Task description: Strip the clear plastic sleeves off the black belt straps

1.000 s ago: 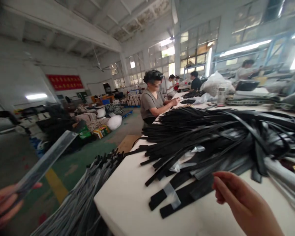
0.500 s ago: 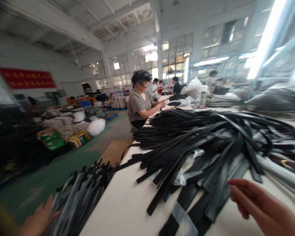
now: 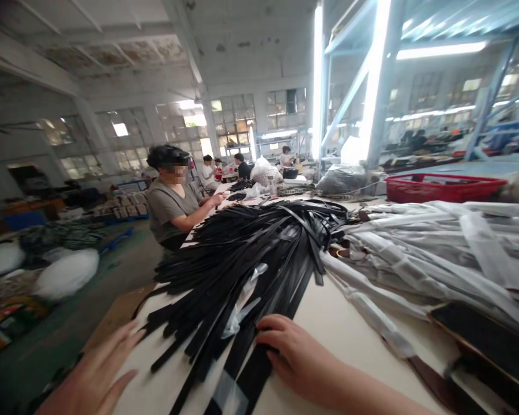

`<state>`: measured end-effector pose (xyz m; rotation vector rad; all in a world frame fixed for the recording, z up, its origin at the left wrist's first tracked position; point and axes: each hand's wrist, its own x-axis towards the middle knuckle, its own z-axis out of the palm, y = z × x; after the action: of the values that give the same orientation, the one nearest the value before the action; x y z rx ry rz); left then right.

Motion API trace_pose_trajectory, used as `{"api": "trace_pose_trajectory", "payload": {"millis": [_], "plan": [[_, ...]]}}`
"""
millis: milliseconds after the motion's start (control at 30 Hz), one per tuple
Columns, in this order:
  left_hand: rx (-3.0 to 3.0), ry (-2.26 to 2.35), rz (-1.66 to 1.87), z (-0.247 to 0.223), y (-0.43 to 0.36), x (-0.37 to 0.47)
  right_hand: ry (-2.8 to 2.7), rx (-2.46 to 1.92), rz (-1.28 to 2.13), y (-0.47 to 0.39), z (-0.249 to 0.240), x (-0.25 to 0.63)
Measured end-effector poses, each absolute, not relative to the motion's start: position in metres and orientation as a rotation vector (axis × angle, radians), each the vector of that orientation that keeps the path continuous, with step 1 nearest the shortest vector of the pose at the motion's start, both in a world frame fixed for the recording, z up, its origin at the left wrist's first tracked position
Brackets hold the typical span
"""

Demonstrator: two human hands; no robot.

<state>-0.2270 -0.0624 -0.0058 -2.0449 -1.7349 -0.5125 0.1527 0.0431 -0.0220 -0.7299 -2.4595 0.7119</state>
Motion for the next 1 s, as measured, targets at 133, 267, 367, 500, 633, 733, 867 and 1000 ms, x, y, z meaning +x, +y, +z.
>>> {"api": "trace_pose_trajectory", "payload": {"millis": [133,267,367,500,633,733,867,1000], "plan": [[-2.378,-1.749,-0.342,0.023,-0.019,-0.11,-2.424,-0.719,0.735,0.047,-0.024,0.157],[-2.251,-2.094,-0.226,0.028,0.022,-0.04,-2.392,-0.691,0.75,0.05,-0.025,0.162],[-2.137,-2.261,-0.171,0.018,0.035,-0.032,-2.383,-0.664,0.775,0.053,-0.028,0.165],[-2.159,-2.279,-0.296,0.015,0.03,-0.039,-2.357,-0.64,0.76,0.055,-0.033,0.167],[-2.153,-2.335,-0.604,0.025,0.019,-0.035,-2.287,-0.652,0.802,0.048,-0.034,0.167],[-2.21,-2.363,-1.193,0.03,0.012,-0.023,-2.144,-0.673,0.95,0.04,-0.034,0.163],[-2.319,-2.365,-1.852,0.029,0.004,-0.005,-1.827,-0.595,1.345,0.036,-0.038,0.156],[-2.304,-2.298,-2.155,0.024,-0.001,0.003,-1.545,-0.452,1.71,0.039,-0.041,0.144]]}}
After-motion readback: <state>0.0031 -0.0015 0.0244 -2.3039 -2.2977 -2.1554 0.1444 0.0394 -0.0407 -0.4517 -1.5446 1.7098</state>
